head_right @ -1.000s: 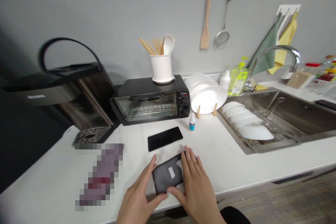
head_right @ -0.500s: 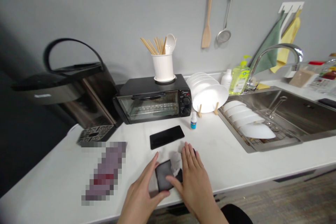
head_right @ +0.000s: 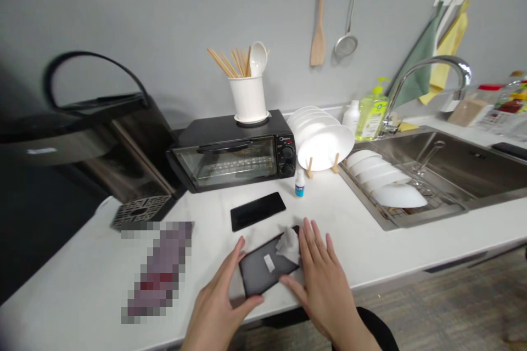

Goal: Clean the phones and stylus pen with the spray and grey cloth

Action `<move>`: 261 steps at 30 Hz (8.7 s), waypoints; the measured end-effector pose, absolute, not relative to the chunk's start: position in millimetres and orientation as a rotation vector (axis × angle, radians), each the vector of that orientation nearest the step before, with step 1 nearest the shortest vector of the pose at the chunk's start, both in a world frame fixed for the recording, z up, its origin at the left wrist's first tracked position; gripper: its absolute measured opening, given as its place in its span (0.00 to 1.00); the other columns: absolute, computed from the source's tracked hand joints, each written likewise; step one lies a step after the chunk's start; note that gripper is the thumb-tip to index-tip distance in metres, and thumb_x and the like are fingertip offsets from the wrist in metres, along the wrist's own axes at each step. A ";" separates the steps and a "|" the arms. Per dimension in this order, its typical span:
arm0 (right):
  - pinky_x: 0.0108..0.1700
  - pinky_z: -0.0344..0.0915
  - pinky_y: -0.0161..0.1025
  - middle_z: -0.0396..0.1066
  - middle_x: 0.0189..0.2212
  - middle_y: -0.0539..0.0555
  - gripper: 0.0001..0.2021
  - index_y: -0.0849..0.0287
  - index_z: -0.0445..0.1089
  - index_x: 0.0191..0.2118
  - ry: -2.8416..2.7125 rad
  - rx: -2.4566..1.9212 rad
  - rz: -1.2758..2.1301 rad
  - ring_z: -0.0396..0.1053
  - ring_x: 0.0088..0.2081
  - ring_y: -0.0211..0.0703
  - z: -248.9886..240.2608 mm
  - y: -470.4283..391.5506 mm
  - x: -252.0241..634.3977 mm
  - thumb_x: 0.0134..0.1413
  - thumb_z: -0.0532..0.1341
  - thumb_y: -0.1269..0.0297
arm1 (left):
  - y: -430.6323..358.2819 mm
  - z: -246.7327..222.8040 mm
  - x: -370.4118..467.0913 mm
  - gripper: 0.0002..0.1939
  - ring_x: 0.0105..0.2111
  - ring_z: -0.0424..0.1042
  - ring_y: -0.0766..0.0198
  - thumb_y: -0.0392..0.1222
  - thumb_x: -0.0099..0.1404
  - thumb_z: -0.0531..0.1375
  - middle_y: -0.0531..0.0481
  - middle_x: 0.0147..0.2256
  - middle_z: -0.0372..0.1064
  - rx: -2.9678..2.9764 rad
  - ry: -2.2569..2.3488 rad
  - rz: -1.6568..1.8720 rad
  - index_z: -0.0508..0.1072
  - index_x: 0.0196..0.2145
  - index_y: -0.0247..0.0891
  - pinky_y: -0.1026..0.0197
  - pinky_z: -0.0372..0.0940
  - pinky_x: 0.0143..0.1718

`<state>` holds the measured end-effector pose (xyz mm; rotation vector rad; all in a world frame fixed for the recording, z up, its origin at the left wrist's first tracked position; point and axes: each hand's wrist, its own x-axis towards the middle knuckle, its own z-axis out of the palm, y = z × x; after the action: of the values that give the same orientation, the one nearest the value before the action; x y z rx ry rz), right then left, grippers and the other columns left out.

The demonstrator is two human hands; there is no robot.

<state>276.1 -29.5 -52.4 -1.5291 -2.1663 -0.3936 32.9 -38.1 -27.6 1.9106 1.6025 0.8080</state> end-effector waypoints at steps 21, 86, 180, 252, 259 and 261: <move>0.73 0.56 0.55 0.42 0.76 0.69 0.54 0.72 0.36 0.77 -2.362 -1.177 -0.137 0.45 0.76 0.60 -47.8 -20.0 202.7 0.66 0.53 0.32 | -35.3 -30.0 20.9 0.51 0.68 0.66 0.54 0.28 0.58 0.64 0.52 0.72 0.58 1.957 1.520 0.830 0.53 0.74 0.53 0.53 0.61 0.70; 0.71 0.61 0.48 0.57 0.72 0.63 0.51 0.66 0.44 0.77 -2.463 -0.979 0.148 0.59 0.72 0.53 -43.9 -56.6 220.4 0.64 0.58 0.34 | -36.1 -19.4 32.7 0.49 0.67 0.67 0.56 0.30 0.62 0.63 0.48 0.71 0.61 1.962 1.569 0.698 0.49 0.76 0.49 0.53 0.63 0.68; 0.72 0.57 0.62 0.49 0.76 0.58 0.29 0.60 0.52 0.75 -2.205 -1.449 0.128 0.46 0.76 0.57 -32.4 -15.5 285.3 0.74 0.52 0.62 | -15.2 15.0 25.5 0.43 0.75 0.49 0.50 0.48 0.70 0.65 0.46 0.77 0.43 2.331 1.445 0.447 0.48 0.75 0.55 0.40 0.52 0.73; 0.70 0.61 0.59 0.56 0.73 0.62 0.38 0.62 0.51 0.75 -2.424 -1.244 0.168 0.55 0.73 0.56 -24.4 -75.3 239.0 0.71 0.56 0.44 | -34.0 -14.6 34.3 0.56 0.55 0.69 0.47 0.39 0.64 0.72 0.44 0.56 0.72 2.289 1.415 0.670 0.40 0.76 0.50 0.44 0.67 0.59; 0.70 0.59 0.66 0.52 0.74 0.66 0.42 0.65 0.44 0.77 -2.233 -1.480 -0.049 0.50 0.75 0.63 -31.7 -57.1 251.5 0.71 0.55 0.42 | -31.8 -12.9 36.4 0.56 0.54 0.71 0.47 0.50 0.60 0.74 0.44 0.55 0.73 2.307 1.433 0.731 0.47 0.76 0.49 0.44 0.68 0.57; 0.71 0.59 0.61 0.52 0.74 0.65 0.44 0.66 0.46 0.77 -2.380 -1.314 0.063 0.50 0.75 0.60 -28.4 -64.1 236.0 0.70 0.55 0.39 | -31.0 -11.6 36.3 0.53 0.53 0.72 0.48 0.44 0.63 0.73 0.44 0.53 0.74 2.302 1.439 0.721 0.47 0.76 0.49 0.45 0.69 0.56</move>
<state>236.0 -64.1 -28.4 -1.3138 -2.3801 0.0635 36.3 -31.0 -11.6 2.3018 1.4387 0.7208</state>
